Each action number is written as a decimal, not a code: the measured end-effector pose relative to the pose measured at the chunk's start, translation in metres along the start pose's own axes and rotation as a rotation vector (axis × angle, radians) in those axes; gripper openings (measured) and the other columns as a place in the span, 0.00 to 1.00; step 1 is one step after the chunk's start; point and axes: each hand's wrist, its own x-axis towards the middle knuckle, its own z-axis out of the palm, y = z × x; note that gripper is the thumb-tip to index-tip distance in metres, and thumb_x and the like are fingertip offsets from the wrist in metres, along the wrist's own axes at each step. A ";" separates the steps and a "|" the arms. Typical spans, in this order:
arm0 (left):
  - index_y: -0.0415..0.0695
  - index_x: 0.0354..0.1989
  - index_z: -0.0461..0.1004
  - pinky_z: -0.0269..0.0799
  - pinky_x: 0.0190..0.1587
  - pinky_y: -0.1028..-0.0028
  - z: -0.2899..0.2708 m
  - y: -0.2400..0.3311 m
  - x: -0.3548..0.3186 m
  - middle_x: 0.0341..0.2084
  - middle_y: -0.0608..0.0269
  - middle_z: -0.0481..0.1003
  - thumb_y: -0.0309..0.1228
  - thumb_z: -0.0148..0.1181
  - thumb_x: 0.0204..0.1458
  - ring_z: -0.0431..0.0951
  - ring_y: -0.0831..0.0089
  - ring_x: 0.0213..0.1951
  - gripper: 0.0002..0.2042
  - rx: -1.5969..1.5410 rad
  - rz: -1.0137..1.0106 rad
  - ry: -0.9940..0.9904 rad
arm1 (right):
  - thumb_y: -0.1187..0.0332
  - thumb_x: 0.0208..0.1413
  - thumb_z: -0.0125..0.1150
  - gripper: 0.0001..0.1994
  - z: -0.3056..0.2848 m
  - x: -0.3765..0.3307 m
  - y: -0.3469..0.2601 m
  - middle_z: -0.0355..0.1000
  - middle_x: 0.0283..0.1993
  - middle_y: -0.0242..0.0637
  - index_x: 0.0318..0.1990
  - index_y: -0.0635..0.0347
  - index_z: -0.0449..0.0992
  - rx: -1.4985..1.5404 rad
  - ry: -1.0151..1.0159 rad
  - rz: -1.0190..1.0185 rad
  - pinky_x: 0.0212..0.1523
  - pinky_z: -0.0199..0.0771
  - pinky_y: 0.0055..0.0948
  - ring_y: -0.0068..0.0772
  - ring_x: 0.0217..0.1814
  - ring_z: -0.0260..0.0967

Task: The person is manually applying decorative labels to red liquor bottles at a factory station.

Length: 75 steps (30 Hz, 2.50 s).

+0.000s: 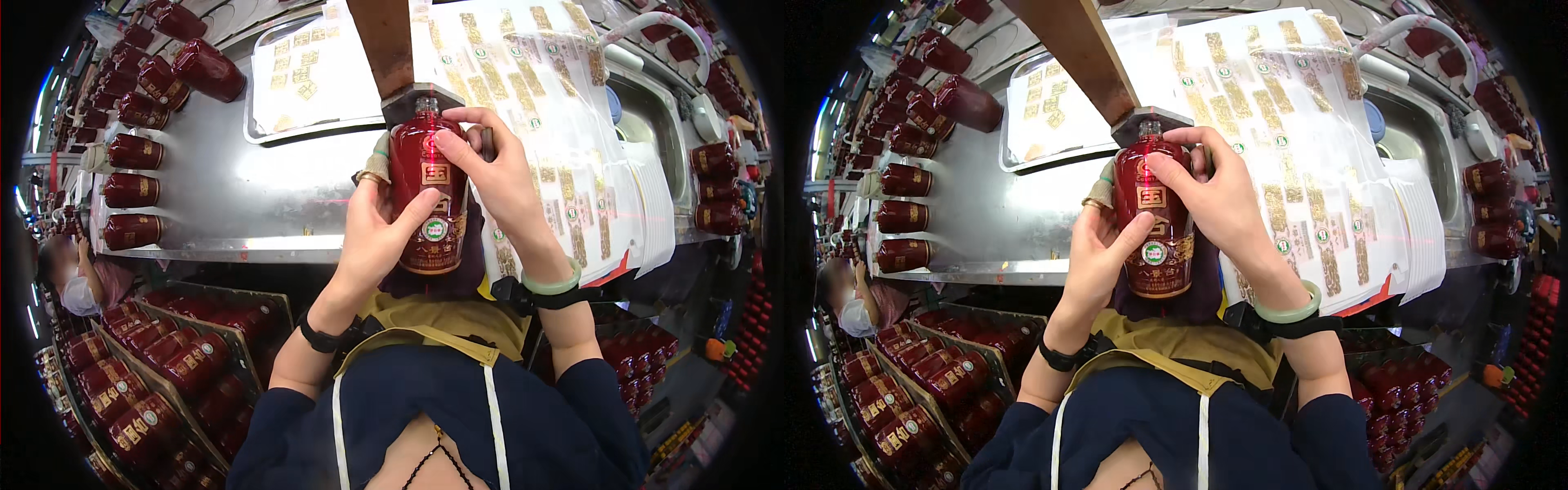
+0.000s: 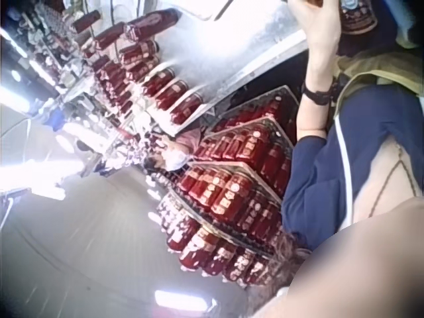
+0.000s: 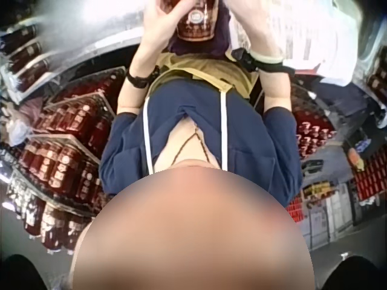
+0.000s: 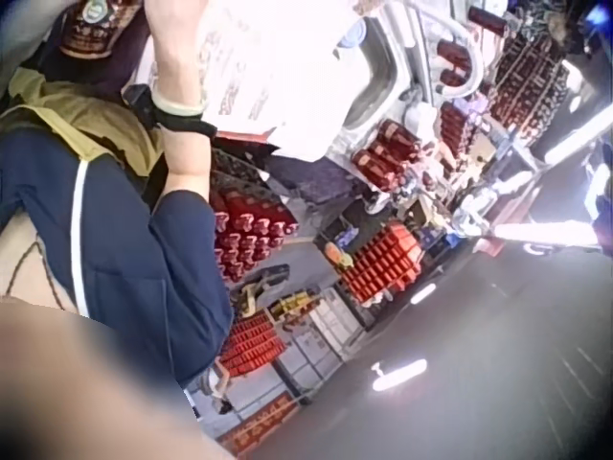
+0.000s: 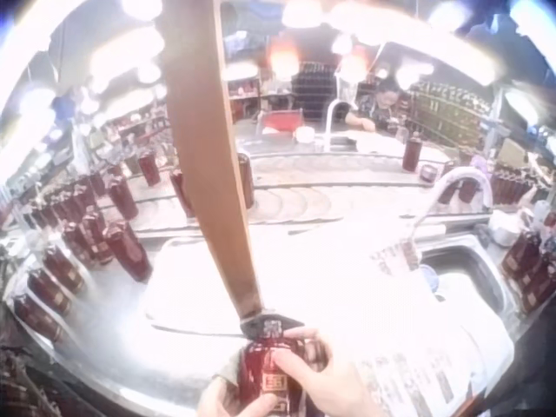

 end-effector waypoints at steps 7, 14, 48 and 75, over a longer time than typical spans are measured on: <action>0.29 0.72 0.54 0.68 0.67 0.65 -0.002 0.001 -0.001 0.64 0.50 0.69 0.24 0.66 0.61 0.72 0.67 0.64 0.35 0.029 -0.040 -0.020 | 0.60 0.56 0.76 0.20 0.000 0.000 0.000 0.56 0.30 0.19 0.50 0.62 0.80 -0.028 0.014 0.021 0.32 0.54 0.18 0.14 0.32 0.52; 0.29 0.74 0.51 0.68 0.67 0.65 -0.002 0.000 -0.002 0.65 0.49 0.67 0.24 0.66 0.61 0.72 0.67 0.63 0.37 0.026 -0.042 0.001 | 0.61 0.55 0.76 0.19 0.001 0.000 -0.001 0.56 0.29 0.18 0.50 0.62 0.80 -0.023 0.034 0.027 0.32 0.53 0.17 0.12 0.32 0.52; 0.31 0.74 0.53 0.69 0.66 0.67 -0.002 0.001 0.012 0.65 0.50 0.68 0.25 0.65 0.63 0.72 0.68 0.63 0.35 -0.109 -0.059 0.040 | 0.67 0.56 0.77 0.33 -0.002 -0.031 0.008 0.60 0.35 0.19 0.68 0.57 0.70 0.130 -0.008 0.049 0.38 0.57 0.14 0.12 0.35 0.56; 0.30 0.65 0.64 0.77 0.57 0.71 0.007 0.001 0.012 0.54 0.53 0.77 0.24 0.69 0.57 0.79 0.72 0.53 0.29 0.018 0.024 0.099 | 0.74 0.68 0.54 0.21 -0.020 -0.005 -0.038 0.70 0.43 0.37 0.66 0.65 0.63 -0.196 0.020 -0.263 0.50 0.70 0.28 0.26 0.45 0.68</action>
